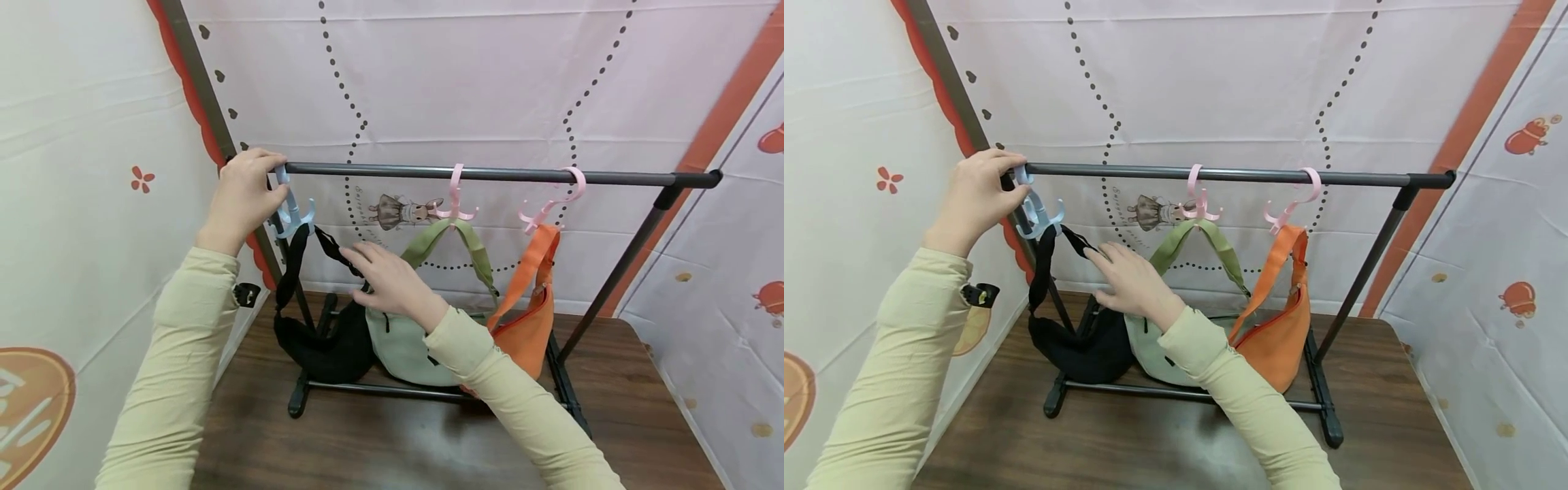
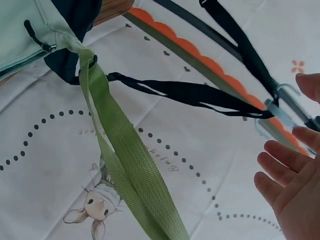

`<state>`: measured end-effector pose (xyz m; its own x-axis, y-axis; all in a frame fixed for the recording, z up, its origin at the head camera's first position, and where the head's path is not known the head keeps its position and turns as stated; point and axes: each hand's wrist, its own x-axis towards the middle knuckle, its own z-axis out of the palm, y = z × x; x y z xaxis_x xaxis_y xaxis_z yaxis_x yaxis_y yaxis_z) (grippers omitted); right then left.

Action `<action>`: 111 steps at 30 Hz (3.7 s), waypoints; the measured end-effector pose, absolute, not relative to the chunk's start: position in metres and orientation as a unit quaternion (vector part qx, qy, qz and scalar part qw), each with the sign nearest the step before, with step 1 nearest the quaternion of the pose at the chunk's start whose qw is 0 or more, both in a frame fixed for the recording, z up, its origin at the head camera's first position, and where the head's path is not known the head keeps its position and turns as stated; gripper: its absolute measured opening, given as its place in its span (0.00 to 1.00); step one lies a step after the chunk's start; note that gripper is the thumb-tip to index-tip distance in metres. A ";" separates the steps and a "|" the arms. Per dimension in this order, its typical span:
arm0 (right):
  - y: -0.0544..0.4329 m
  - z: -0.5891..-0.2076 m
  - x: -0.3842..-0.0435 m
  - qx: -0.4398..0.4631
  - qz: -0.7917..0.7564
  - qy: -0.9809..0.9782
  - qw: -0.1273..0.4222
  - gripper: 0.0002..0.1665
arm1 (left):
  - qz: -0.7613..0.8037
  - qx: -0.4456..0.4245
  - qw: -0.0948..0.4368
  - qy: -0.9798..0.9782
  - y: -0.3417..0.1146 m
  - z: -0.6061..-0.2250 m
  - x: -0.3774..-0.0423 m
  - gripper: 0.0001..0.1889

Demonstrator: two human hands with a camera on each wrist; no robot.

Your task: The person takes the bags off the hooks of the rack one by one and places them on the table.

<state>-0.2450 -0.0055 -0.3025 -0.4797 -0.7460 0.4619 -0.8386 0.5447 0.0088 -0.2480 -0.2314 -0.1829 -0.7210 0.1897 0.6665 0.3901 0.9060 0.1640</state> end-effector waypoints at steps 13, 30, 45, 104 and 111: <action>-0.041 -0.296 -0.281 0.412 0.142 -0.881 0.185 0.31 | -0.163 -0.152 0.352 -0.909 -0.230 -0.187 -0.248 0.16; -0.091 -0.313 -0.304 0.305 0.323 -0.874 0.199 0.18 | -0.170 -0.148 0.361 -0.905 -0.228 -0.189 -0.248 0.17; -0.094 -0.320 -0.315 0.313 0.324 -0.840 0.304 0.06 | -0.170 -0.146 0.357 -0.907 -0.227 -0.191 -0.248 0.16; -0.062 -0.227 -0.245 0.471 0.170 -0.736 0.456 0.10 | -0.353 -0.049 0.251 -0.900 -0.225 -0.346 -0.156 0.54; -0.061 -0.225 -0.240 0.483 0.189 -0.715 0.469 0.10 | -0.390 -0.012 0.181 -0.903 -0.229 -0.416 -0.129 0.55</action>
<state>-0.2398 -0.0612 -0.2253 -0.0938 -0.5137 0.8528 -0.8677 0.4621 0.1829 -0.1294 -0.2286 -0.4160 -0.9342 -0.1192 0.3363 0.1629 0.6962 0.6992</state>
